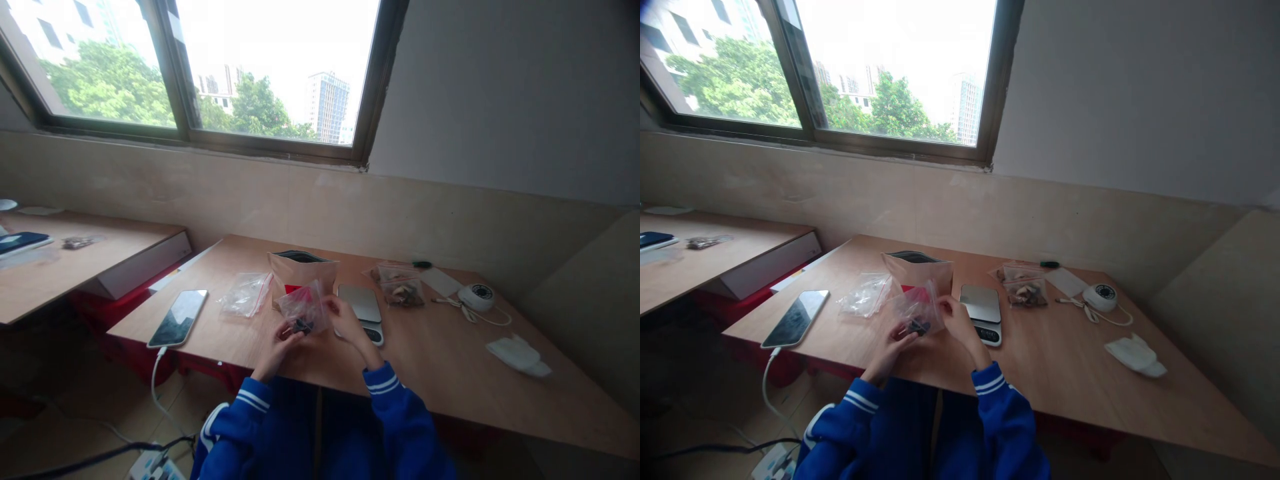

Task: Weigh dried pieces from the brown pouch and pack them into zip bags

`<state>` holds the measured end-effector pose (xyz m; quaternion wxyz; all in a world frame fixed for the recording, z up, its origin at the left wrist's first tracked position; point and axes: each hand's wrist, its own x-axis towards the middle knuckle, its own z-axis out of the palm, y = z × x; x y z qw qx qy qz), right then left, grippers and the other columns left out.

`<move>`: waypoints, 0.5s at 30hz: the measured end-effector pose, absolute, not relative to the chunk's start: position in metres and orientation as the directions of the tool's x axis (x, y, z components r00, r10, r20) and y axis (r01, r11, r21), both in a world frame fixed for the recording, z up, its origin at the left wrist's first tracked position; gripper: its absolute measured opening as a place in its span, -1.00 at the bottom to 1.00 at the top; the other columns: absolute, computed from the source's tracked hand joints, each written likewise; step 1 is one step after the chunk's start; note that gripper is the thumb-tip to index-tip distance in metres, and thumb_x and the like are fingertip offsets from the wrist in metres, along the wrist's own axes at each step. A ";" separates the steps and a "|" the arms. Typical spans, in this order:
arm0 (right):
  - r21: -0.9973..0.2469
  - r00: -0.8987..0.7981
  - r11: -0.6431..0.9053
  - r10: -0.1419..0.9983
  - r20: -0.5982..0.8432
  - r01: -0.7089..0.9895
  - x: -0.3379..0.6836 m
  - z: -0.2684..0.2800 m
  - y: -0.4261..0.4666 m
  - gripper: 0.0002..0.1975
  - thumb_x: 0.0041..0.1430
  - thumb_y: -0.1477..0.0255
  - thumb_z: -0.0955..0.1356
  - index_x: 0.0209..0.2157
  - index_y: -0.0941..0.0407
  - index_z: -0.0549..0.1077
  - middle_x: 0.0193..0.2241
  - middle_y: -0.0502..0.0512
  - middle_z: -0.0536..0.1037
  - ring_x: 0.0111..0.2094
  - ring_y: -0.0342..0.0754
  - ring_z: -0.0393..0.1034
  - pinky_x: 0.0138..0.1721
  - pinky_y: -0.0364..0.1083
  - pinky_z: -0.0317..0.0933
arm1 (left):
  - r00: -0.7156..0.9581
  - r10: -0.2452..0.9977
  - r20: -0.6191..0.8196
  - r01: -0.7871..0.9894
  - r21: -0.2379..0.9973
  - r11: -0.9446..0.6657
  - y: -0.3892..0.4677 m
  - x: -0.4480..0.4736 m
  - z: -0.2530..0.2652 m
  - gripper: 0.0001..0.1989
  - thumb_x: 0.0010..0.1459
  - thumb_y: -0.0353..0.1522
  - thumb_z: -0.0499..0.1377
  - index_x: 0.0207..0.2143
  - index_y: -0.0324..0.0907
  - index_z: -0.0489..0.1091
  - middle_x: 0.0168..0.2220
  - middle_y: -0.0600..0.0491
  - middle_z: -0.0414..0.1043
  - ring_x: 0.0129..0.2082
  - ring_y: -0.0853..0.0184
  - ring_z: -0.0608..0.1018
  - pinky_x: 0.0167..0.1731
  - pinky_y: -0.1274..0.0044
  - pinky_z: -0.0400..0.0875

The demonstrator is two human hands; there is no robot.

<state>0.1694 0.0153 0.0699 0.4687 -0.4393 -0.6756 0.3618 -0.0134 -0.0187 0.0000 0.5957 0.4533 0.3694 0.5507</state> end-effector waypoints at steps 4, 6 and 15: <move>-0.928 -0.451 0.324 0.867 0.212 0.186 0.169 0.067 0.013 -0.81 0.13 0.39 0.32 -0.23 0.11 0.51 -0.24 0.11 0.58 -0.23 0.01 0.46 -0.15 -0.01 0.30 | 0.102 0.993 0.066 -0.296 0.955 -0.033 -0.019 -0.014 0.001 -0.49 -0.02 -0.26 0.32 0.00 -0.19 0.38 -0.07 -0.10 0.52 -0.07 0.12 0.54 -0.13 0.38 0.44; -0.915 -0.522 0.346 0.830 0.195 0.208 0.168 0.066 0.012 -0.74 0.13 0.40 0.35 -0.12 0.08 0.48 -0.16 0.11 0.56 -0.16 0.01 0.45 -0.08 0.00 0.29 | 0.099 0.993 0.064 -0.302 0.953 -0.031 -0.020 -0.014 0.003 -0.50 -0.02 -0.25 0.33 -0.02 -0.19 0.38 -0.08 -0.10 0.51 -0.09 0.13 0.54 -0.17 0.39 0.45; -0.856 -0.510 0.424 0.828 0.234 0.296 0.155 0.055 0.008 -0.65 0.10 0.36 0.41 -0.05 0.04 0.42 -0.11 0.09 0.54 -0.11 0.03 0.45 -0.02 0.06 0.30 | 0.128 0.988 0.086 -0.396 0.918 -0.028 -0.020 -0.013 0.008 -0.55 -0.02 -0.28 0.33 -0.06 -0.22 0.39 -0.08 -0.11 0.53 -0.03 0.12 0.53 0.00 0.36 0.37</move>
